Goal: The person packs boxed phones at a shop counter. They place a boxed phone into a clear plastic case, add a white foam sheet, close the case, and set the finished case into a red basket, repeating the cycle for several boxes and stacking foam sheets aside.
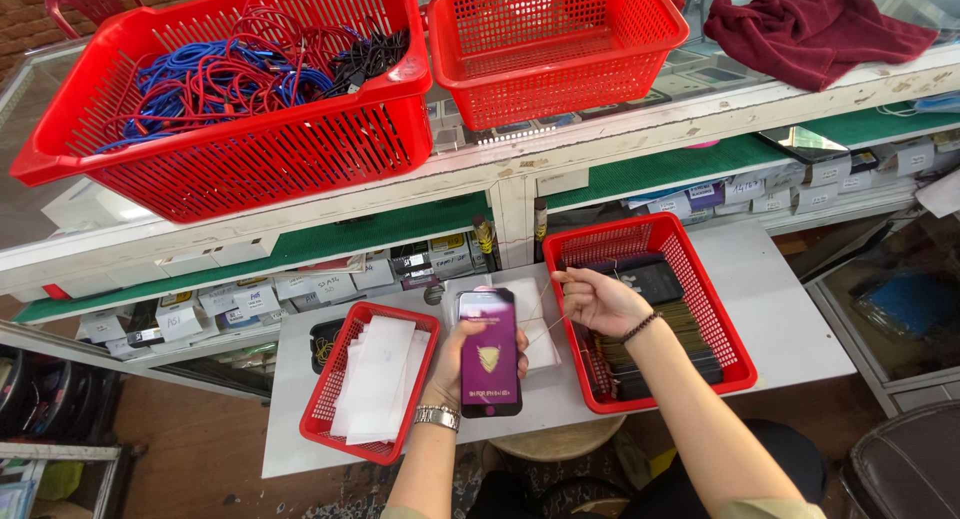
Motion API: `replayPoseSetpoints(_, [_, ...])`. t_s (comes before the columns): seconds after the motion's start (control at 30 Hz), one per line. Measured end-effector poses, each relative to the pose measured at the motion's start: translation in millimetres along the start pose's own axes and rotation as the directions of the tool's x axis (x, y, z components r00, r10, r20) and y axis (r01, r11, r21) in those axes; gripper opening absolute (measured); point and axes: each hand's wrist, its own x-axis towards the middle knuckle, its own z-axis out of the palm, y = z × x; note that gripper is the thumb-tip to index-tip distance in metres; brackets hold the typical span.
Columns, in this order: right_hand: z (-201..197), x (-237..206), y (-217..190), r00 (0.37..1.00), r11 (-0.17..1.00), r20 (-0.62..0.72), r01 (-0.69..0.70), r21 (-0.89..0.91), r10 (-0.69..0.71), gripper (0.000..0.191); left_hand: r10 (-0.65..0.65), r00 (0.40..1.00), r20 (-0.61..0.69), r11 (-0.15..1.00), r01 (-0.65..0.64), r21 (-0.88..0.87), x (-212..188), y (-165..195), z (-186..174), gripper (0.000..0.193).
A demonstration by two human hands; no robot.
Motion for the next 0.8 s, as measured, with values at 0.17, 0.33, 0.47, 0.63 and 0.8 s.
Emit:
replayPoseSetpoints(0.17, [59.9, 4.1, 0.5, 0.985, 0.81, -0.129, 0.019, -0.586, -0.116, 0.034, -0.093, 0.91, -0.404, 0.83, 0.296, 0.473, 20.6, -9.6, -9.0, 0.054])
replayPoseSetpoints(0.33, [105.5, -13.4, 52.6, 0.934, -0.038, 0.205, 0.203, -0.979, -0.293, 0.031, -0.015, 0.88, -0.475, 0.832, 0.274, 0.483, 47.8, -12.5, -31.6, 0.056])
replayPoseSetpoints(0.47, [74.9, -19.4, 56.3, 0.923, 0.129, 0.167, 0.224, -0.966, -0.347, 0.035, -0.073, 0.916, -0.396, 0.962, 0.169, 0.215, 34.5, 0.7, -50.4, 0.052])
replayPoseSetpoints(0.63, [14.1, -9.1, 59.7, 0.886, 0.328, 0.079, 0.251, -0.911, -0.458, 0.038, 0.057, 0.977, -0.207, 0.978, -0.013, 0.207, 20.5, 3.6, -26.5, 0.057])
replayPoseSetpoints(0.8, [-6.2, -11.7, 60.6, 0.91, 0.567, -0.131, 0.128, -0.814, -0.394, 0.043, 0.004, 0.967, -0.256, 0.991, 0.031, 0.133, 46.5, 7.3, 0.8, 0.066])
